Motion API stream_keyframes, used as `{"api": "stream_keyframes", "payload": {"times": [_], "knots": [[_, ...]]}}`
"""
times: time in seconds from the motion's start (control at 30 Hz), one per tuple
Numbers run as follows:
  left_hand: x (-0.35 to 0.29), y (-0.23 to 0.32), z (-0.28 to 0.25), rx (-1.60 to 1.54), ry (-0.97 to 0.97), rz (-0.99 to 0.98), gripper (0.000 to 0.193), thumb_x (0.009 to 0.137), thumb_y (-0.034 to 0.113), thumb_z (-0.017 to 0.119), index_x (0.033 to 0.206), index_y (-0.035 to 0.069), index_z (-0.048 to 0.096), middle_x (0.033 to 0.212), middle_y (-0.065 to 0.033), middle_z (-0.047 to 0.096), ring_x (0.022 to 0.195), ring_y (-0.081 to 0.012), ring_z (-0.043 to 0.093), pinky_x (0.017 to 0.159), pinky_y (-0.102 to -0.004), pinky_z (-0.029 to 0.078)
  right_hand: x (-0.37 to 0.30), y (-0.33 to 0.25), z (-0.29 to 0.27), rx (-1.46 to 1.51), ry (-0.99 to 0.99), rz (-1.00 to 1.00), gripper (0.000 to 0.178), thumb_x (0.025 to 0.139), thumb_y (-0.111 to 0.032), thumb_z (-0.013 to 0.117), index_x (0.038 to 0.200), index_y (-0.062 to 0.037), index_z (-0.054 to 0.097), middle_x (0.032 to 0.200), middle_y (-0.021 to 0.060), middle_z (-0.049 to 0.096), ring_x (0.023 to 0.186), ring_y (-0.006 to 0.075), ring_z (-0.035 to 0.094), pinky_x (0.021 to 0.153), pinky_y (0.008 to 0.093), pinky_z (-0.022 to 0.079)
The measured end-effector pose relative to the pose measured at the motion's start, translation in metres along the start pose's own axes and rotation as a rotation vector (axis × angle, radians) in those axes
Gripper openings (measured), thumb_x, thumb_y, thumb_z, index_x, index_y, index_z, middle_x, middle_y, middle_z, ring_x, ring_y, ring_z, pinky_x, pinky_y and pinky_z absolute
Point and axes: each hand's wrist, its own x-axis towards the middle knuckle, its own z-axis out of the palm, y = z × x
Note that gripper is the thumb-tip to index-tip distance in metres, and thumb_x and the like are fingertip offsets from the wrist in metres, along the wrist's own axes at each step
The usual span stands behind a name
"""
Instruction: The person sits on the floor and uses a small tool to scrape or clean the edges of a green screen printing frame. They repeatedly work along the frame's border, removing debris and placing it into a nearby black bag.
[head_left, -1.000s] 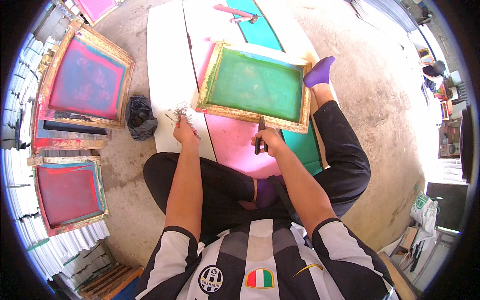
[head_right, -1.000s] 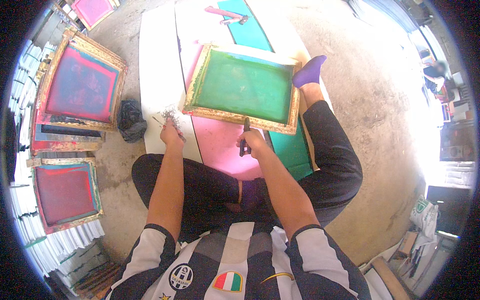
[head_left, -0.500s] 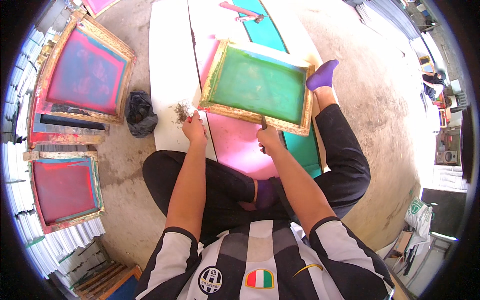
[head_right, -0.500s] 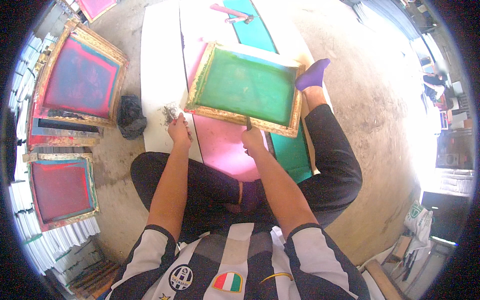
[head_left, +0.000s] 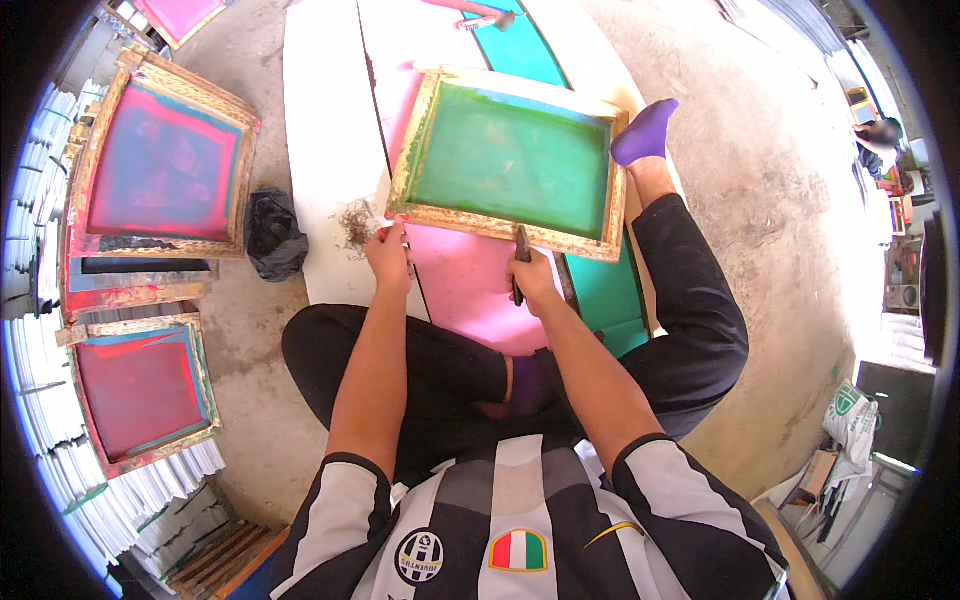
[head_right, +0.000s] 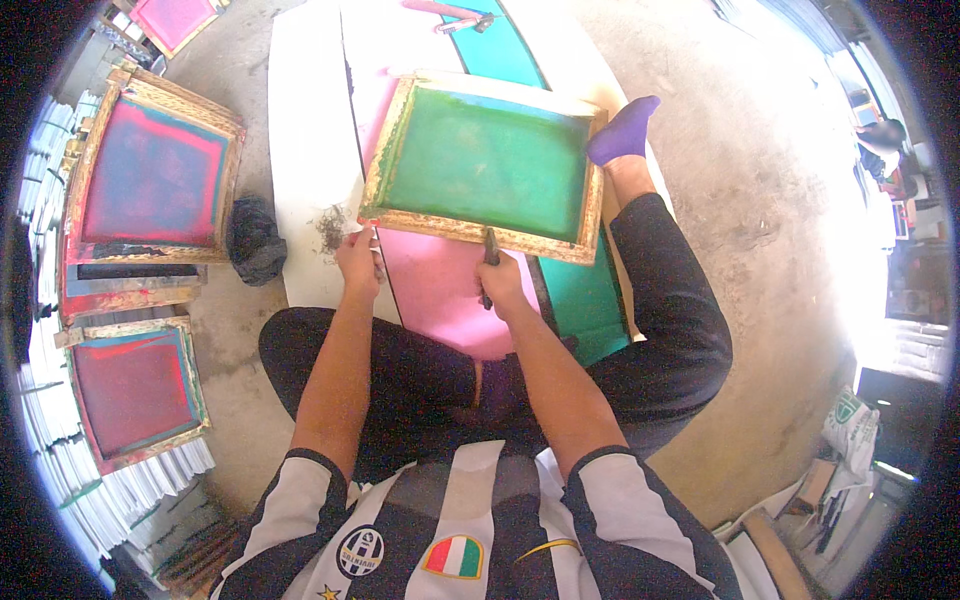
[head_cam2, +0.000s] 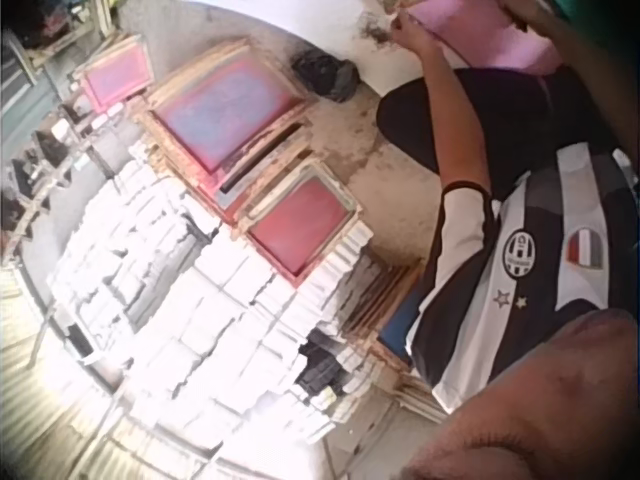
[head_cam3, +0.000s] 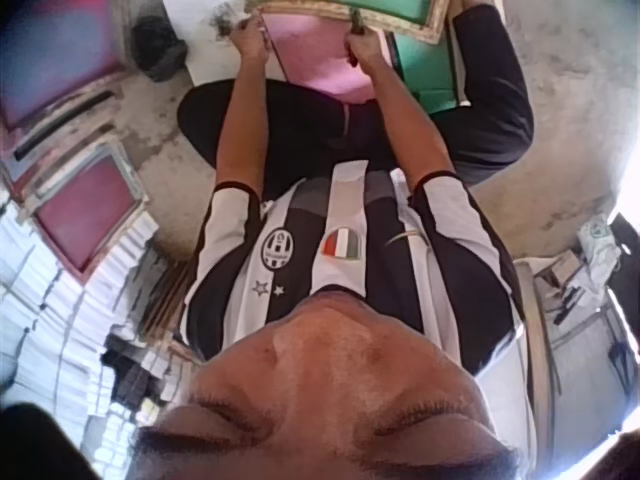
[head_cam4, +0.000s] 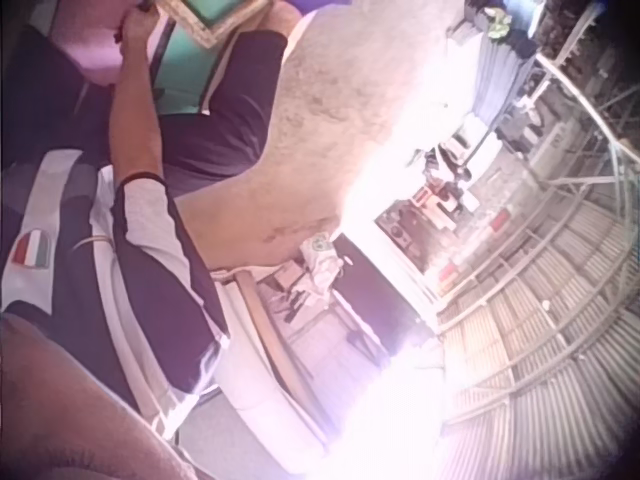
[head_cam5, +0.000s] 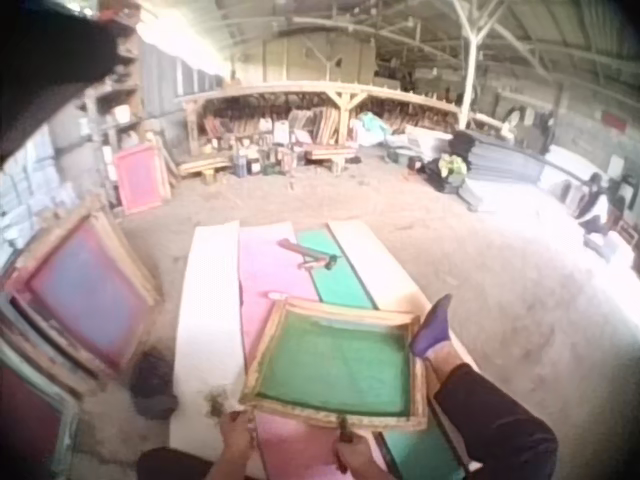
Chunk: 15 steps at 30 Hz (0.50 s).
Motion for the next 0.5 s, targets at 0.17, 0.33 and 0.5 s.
{"api": "stream_keyframes", "payload": {"times": [0.17,0.33,0.5], "knots": [[-0.033,-0.003,0.007,0.253,-0.389,0.093,0.030,0.090,0.033,0.072,0.098,0.006,0.065,0.060,0.0034,0.049,0.043,-0.0074,0.043,0.035,-0.0248,0.028,-0.037,-0.013,0.029,-0.024,-0.231,-0.007,0.023,0.082,-0.008,0.060,0.103,0.0003,0.058,0.072,0.0114,0.061,0.054,0.0196,0.060,0.044,0.0346,0.049],[-0.034,-0.016,0.005,0.252,-0.495,0.191,0.026,0.093,0.027,0.069,0.104,0.004,0.066,0.058,0.0028,0.049,0.043,-0.0071,0.043,0.037,-0.0242,0.029,-0.053,-0.036,0.054,-0.022,-0.412,0.048,0.027,0.088,-0.010,0.060,0.113,0.0008,0.057,0.080,0.0129,0.065,0.062,0.0206,0.065,0.053,0.0348,0.054],[-0.035,-0.009,-0.001,0.221,-0.493,0.111,0.023,0.093,0.025,0.067,0.103,0.004,0.063,0.062,-0.0003,0.054,0.043,-0.0078,0.044,0.037,-0.0244,0.031,-0.052,-0.039,0.057,-0.020,-0.504,0.102,0.038,0.093,-0.013,0.056,0.127,0.0007,0.052,0.090,0.0147,0.066,0.072,0.0221,0.067,0.062,0.0369,0.055]]}}
